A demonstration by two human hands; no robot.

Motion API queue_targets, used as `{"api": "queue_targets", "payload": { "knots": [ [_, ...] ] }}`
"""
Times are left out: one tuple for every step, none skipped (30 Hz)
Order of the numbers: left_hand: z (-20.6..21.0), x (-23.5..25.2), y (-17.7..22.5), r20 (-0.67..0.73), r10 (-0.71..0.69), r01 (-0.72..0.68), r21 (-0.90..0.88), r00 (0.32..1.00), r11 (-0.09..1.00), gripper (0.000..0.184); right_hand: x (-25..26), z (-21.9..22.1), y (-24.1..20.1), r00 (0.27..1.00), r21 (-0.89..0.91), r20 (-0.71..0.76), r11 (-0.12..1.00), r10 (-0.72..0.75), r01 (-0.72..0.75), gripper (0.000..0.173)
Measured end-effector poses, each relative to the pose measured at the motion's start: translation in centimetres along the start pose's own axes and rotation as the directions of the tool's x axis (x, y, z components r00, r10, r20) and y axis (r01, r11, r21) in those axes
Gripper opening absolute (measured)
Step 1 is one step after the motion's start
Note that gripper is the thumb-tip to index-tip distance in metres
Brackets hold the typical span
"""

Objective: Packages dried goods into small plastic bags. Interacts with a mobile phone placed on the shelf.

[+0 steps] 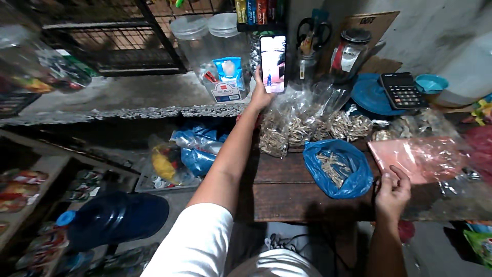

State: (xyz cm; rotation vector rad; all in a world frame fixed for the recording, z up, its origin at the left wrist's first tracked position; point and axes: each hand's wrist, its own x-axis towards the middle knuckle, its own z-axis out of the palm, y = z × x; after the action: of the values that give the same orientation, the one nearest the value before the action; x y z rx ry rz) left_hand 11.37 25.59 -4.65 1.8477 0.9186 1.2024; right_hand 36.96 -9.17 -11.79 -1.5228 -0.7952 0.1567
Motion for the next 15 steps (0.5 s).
{"api": "queue_targets", "payload": {
  "knots": [
    [0.1, 0.0, 0.0, -0.02, 0.004, -0.004, 0.009, 1.0, 1.0, 0.12, 0.0, 0.0, 0.0, 1.0, 0.002, -0.004, 1.0, 0.001, -0.001, 0.039],
    [0.2, 0.0, 0.2, -0.042, -0.012, 0.013, 0.022, 0.999, 1.0, 0.122, 0.1, 0.0, 0.0, 1.0, 0.001, -0.009, 1.0, -0.002, 0.002, 0.039],
    [0.4, 0.0, 0.3, -0.063, -0.028, 0.03, 0.035, 0.998, 0.999, 0.124, 0.1, 0.0, 0.1, 1.0, 0.0, -0.012, 1.0, -0.005, 0.005, 0.04],
    [0.5, 0.1, 0.2, -0.084, -0.027, 0.032, 0.052, 0.996, 0.998, 0.127, 0.2, -0.1, 0.3, 1.0, -0.003, -0.011, 1.0, -0.01, 0.01, 0.041],
    [0.6, 0.3, 0.0, -0.109, -0.018, 0.026, 0.069, 0.994, 0.997, 0.128, 0.2, -0.1, 0.4, 1.0, -0.006, -0.002, 1.0, -0.015, 0.015, 0.042],
    [0.8, 0.3, 0.0, -0.129, -0.013, 0.024, 0.084, 0.992, 0.996, 0.129, 0.1, -0.2, 0.5, 1.0, -0.006, 0.008, 1.0, -0.016, 0.016, 0.043],
    [0.9, 0.4, 0.0, -0.145, -0.006, 0.021, 0.099, 0.989, 0.995, 0.129, 0.1, -0.1, 0.4, 1.0, -0.01, 0.01, 1.0, -0.016, 0.016, 0.044],
    [1.1, 0.4, 0.0, -0.157, 0.001, 0.017, 0.117, 0.988, 0.993, 0.129, 0.1, -0.1, 0.4, 1.0, -0.013, 0.011, 1.0, -0.011, 0.011, 0.044],
    [1.2, 0.4, 0.0, -0.167, 0.001, 0.021, 0.134, 0.986, 0.991, 0.127, 0.1, -0.1, 0.3, 1.0, -0.015, 0.015, 1.0, -0.004, 0.004, 0.044],
    [1.2, 0.4, 0.0, -0.167, -0.007, 0.032, 0.148, 0.986, 0.988, 0.125, 0.1, -0.1, 0.3, 1.0, -0.017, 0.015, 1.0, -0.002, 0.002, 0.044],
    [1.3, 0.4, 0.1, -0.165, -0.019, 0.046, 0.16, 0.986, 0.986, 0.124, 0.1, -0.1, 0.3, 1.0, -0.019, 0.015, 1.0, -0.001, 0.002, 0.043],
    [1.3, 0.4, 0.1, -0.163, -0.027, 0.054, 0.166, 0.986, 0.985, 0.123, 0.1, -0.1, 0.3, 1.0, -0.02, 0.013, 1.0, -0.002, 0.003, 0.043],
    [1.2, 0.4, 0.1, -0.16, -0.031, 0.058, 0.165, 0.987, 0.985, 0.123, 0.1, -0.1, 0.3, 1.0, -0.02, 0.013, 1.0, -0.002, 0.002, 0.043],
    [1.2, 0.4, 0.2, -0.159, -0.037, 0.061, 0.153, 0.987, 0.986, 0.122, 0.1, -0.1, 0.3, 1.0, -0.018, 0.011, 1.0, -0.006, 0.006, 0.043],
    [1.1, 0.4, 0.3, -0.159, -0.048, 0.069, 0.127, 0.986, 0.99, 0.122, 0.1, -0.1, 0.3, 1.0, -0.016, 0.007, 1.0, -0.012, 0.012, 0.042]
  ]
}}
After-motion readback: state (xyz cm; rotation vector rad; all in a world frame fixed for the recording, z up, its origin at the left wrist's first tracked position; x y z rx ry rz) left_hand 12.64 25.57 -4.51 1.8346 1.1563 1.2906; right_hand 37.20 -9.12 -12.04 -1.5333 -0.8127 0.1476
